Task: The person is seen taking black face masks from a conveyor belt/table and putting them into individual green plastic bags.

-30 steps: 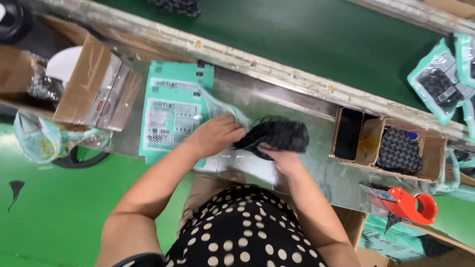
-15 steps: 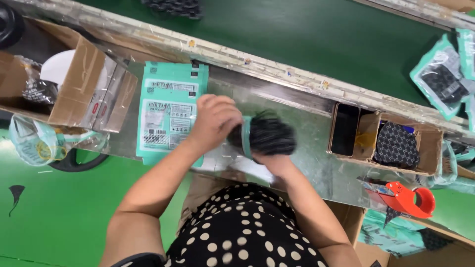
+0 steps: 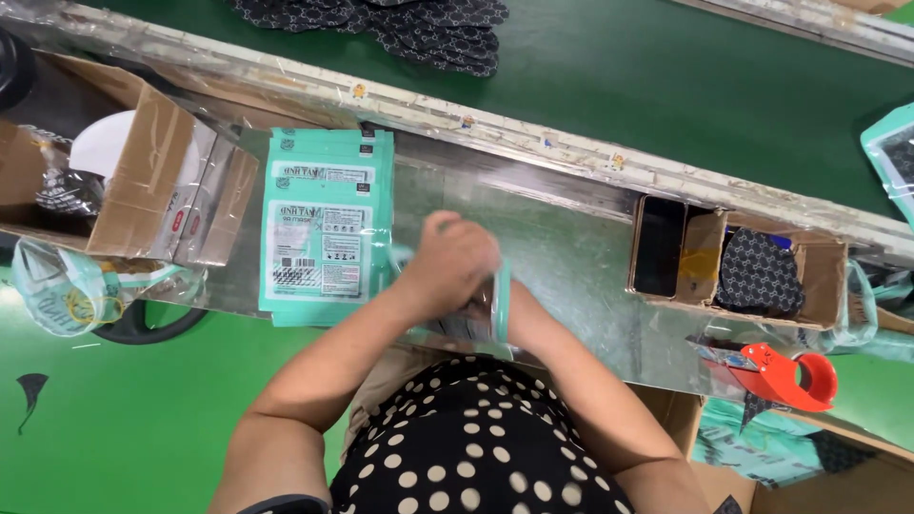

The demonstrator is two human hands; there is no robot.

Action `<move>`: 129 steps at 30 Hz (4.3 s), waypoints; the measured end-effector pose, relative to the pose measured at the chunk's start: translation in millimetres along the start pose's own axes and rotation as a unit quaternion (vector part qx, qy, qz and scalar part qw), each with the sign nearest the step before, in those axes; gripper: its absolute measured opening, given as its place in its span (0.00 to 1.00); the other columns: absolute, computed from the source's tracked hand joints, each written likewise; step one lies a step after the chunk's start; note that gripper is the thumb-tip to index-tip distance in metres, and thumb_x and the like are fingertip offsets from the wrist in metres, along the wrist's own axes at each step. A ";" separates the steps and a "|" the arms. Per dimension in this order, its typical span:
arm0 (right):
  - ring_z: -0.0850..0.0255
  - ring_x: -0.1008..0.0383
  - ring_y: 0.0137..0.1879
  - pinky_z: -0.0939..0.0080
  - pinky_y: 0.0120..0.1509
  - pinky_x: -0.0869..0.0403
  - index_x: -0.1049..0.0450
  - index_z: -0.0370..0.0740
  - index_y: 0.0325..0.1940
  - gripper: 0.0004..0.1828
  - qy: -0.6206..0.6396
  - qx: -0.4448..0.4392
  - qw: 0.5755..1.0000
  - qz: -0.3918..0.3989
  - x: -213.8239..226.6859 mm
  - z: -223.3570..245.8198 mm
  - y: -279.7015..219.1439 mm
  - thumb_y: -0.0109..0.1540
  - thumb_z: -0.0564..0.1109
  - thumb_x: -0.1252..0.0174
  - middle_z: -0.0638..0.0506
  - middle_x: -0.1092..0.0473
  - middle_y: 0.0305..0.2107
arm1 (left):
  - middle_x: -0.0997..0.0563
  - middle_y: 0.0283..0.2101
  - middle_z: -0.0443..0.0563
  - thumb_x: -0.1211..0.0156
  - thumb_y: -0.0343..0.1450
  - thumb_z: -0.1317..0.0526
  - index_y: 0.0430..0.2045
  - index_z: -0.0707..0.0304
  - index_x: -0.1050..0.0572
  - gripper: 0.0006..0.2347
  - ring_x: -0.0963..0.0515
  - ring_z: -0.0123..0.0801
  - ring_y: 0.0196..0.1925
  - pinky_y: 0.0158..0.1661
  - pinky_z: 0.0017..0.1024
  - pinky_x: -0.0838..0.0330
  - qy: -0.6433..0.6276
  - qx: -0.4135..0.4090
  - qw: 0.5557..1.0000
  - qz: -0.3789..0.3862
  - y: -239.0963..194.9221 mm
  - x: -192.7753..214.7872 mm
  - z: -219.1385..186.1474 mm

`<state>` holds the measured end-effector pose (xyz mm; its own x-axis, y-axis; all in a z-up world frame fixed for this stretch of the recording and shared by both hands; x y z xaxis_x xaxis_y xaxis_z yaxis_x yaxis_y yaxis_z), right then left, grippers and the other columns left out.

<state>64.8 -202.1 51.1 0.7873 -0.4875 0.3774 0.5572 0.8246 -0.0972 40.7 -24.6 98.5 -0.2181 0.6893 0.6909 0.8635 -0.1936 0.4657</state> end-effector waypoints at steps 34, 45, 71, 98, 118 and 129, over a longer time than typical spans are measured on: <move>0.54 0.28 0.37 0.55 0.42 0.30 0.25 0.38 0.39 0.06 -0.100 0.043 0.983 -0.147 37.6 -1.9 -0.4 0.63 0.42 0.36 0.45 0.29 0.29 | 0.21 0.34 0.47 0.35 0.70 0.62 0.31 0.60 0.23 0.04 0.22 0.42 0.38 0.42 0.39 0.37 0.000 0.046 0.999 0.010 11.1 45.7 -7.3; 0.61 0.34 0.42 0.60 0.46 0.32 0.26 0.42 0.51 0.09 0.350 -0.062 0.772 -0.527 59.0 -98.9 -37.4 0.72 0.48 0.45 0.51 0.31 0.36 | 0.27 0.65 0.63 0.28 0.73 0.60 0.61 0.65 0.31 0.23 0.29 0.57 0.69 0.69 0.44 0.36 0.072 0.075 0.982 -0.160 85.8 39.5 153.1; 0.49 0.31 0.68 0.48 0.79 0.42 0.52 0.37 0.78 0.60 -0.162 0.138 0.937 -0.278 33.7 -33.9 -3.5 0.49 0.40 0.24 0.45 0.27 0.56 | 0.29 0.65 0.61 0.19 0.56 0.55 0.67 0.58 0.40 0.44 0.35 0.57 0.69 0.69 0.47 0.42 -0.193 0.052 0.979 0.027 -27.8 -14.3 70.4; 0.40 0.32 0.64 0.46 0.70 0.34 0.23 0.35 0.55 0.26 -0.280 0.141 0.931 -0.184 7.0 -127.9 -25.4 0.53 0.43 0.34 0.39 0.29 0.56 | 0.25 0.46 0.55 0.31 0.67 0.58 0.38 0.58 0.24 0.10 0.22 0.52 0.44 0.41 0.45 0.28 0.125 0.386 0.913 -0.046 -92.8 74.6 154.7; 0.62 0.23 0.47 0.60 0.55 0.25 0.21 0.34 0.52 0.13 0.205 -0.181 0.927 -0.256 3.3 -85.1 -4.2 0.64 0.42 0.36 0.49 0.21 0.43 | 0.21 0.51 0.49 0.42 0.65 0.66 0.42 0.57 0.25 0.12 0.23 0.44 0.58 0.57 0.38 0.29 0.066 -0.141 0.985 0.071 -49.7 8.8 50.4; 0.60 0.28 0.48 0.59 0.54 0.28 0.25 0.36 0.54 0.15 -0.069 -0.068 0.993 -0.063 -7.4 -46.8 2.0 0.63 0.40 0.38 0.50 0.26 0.43 | 0.17 0.45 0.41 0.35 0.69 0.65 0.34 0.54 0.21 0.04 0.22 0.39 0.54 0.57 0.43 0.38 -0.014 0.024 0.997 -0.066 -3.8 39.3 18.6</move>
<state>72.5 -210.3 5.1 0.6703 -0.5336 0.5157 0.6874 0.7083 -0.1606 37.3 16.3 113.6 -0.3192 0.7264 0.6087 0.8492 -0.0658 0.5239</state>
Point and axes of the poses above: each hand's wrist, its own y-axis towards the middle knuckle, its own x-axis out of the back of the hand, z = x × y, the point moved 2 cm from there along y, towards the middle knuckle
